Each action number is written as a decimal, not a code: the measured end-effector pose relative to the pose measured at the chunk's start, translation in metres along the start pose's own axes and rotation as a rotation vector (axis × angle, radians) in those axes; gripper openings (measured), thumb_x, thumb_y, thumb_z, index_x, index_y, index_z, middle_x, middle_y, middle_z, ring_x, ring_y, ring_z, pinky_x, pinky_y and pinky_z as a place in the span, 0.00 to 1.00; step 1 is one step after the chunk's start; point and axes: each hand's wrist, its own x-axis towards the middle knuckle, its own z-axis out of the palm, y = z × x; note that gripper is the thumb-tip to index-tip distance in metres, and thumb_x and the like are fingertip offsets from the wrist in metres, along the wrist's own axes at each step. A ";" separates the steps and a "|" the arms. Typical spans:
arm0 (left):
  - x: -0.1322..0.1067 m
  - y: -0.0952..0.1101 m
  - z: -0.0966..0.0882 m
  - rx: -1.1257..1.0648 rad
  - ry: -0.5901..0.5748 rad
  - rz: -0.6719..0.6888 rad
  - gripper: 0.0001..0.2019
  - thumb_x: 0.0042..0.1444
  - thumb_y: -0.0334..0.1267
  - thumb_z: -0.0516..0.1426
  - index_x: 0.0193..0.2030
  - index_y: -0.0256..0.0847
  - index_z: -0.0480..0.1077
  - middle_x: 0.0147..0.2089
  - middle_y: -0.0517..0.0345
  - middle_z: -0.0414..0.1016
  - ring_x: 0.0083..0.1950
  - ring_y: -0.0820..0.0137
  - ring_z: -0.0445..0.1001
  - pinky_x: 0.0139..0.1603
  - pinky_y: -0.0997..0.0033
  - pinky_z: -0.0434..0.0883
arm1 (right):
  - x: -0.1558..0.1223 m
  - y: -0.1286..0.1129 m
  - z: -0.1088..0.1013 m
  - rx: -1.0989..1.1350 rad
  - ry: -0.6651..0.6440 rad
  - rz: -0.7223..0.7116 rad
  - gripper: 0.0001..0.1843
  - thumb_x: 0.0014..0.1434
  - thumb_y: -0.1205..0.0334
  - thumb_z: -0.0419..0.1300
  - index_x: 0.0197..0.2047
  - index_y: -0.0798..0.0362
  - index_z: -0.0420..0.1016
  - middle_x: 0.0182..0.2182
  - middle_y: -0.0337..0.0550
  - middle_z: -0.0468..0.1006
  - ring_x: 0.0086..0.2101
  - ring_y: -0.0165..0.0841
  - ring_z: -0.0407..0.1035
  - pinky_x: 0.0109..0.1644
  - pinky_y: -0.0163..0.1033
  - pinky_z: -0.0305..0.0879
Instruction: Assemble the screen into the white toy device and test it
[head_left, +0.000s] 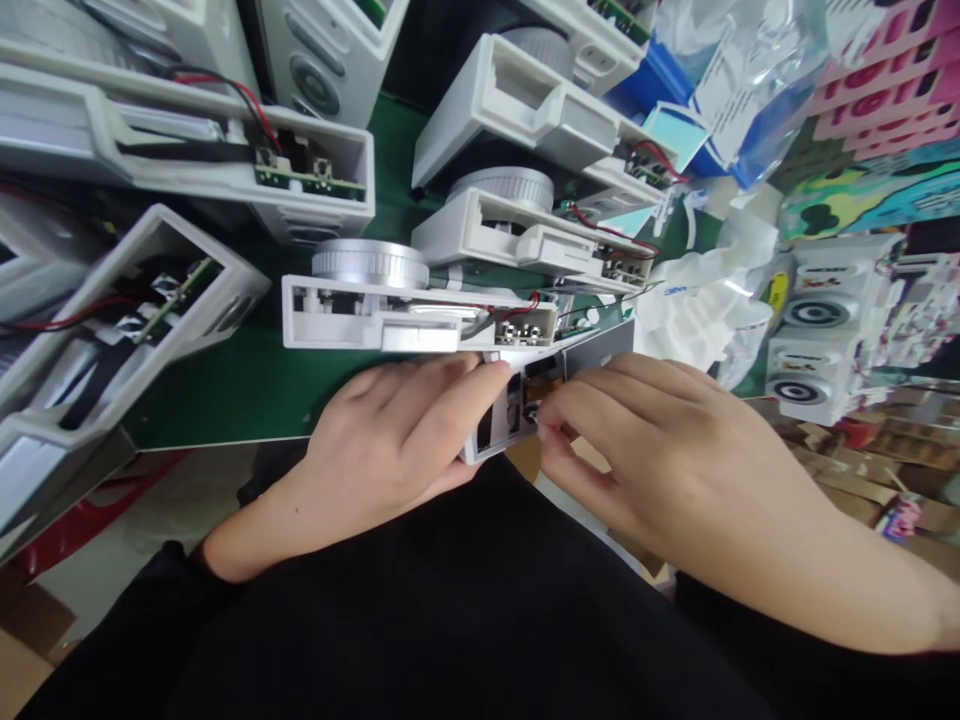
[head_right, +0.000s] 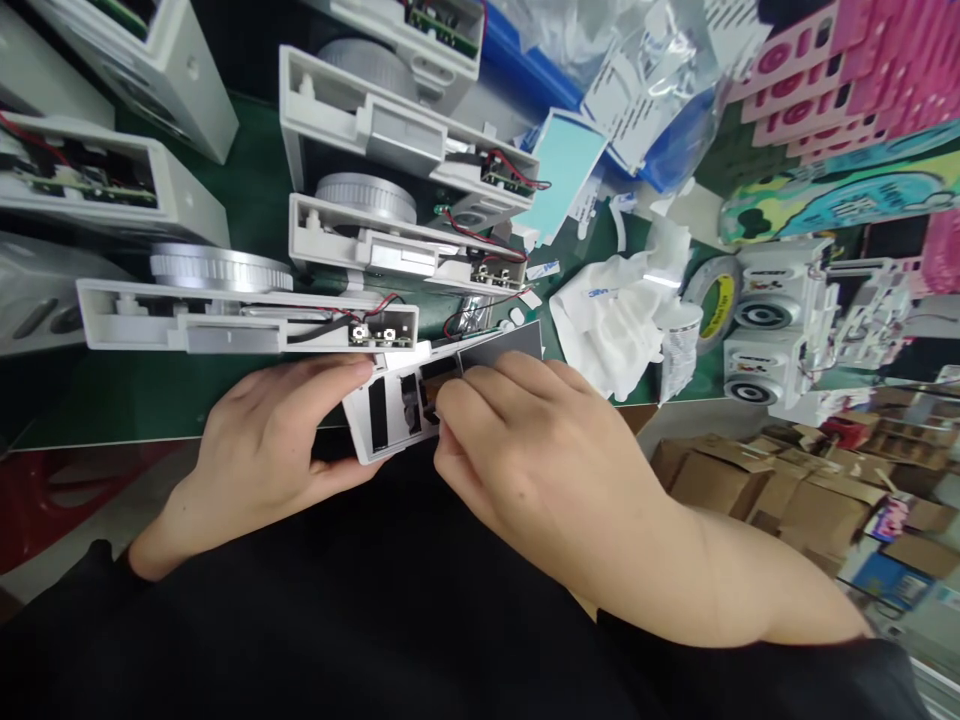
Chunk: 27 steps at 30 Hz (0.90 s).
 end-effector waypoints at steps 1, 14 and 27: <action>0.000 0.000 0.000 -0.002 0.000 0.000 0.24 0.59 0.32 0.59 0.63 0.40 0.63 0.52 0.52 0.83 0.45 0.63 0.84 0.43 0.67 0.78 | -0.001 0.002 -0.001 -0.006 0.002 0.009 0.12 0.65 0.69 0.56 0.29 0.54 0.70 0.24 0.41 0.71 0.28 0.35 0.66 0.35 0.41 0.62; -0.001 -0.001 -0.003 -0.040 -0.068 0.007 0.23 0.63 0.38 0.61 0.63 0.37 0.63 0.50 0.51 0.82 0.44 0.61 0.83 0.42 0.62 0.78 | -0.013 0.016 -0.012 0.158 0.078 0.078 0.09 0.70 0.59 0.57 0.37 0.52 0.71 0.25 0.40 0.73 0.25 0.34 0.68 0.30 0.42 0.65; -0.001 0.001 -0.002 -0.096 -0.096 -0.097 0.31 0.56 0.40 0.65 0.65 0.45 0.63 0.48 0.55 0.82 0.43 0.58 0.84 0.41 0.58 0.81 | -0.011 0.018 0.008 0.043 0.146 -0.082 0.10 0.66 0.66 0.60 0.32 0.55 0.76 0.26 0.44 0.78 0.28 0.39 0.71 0.28 0.46 0.61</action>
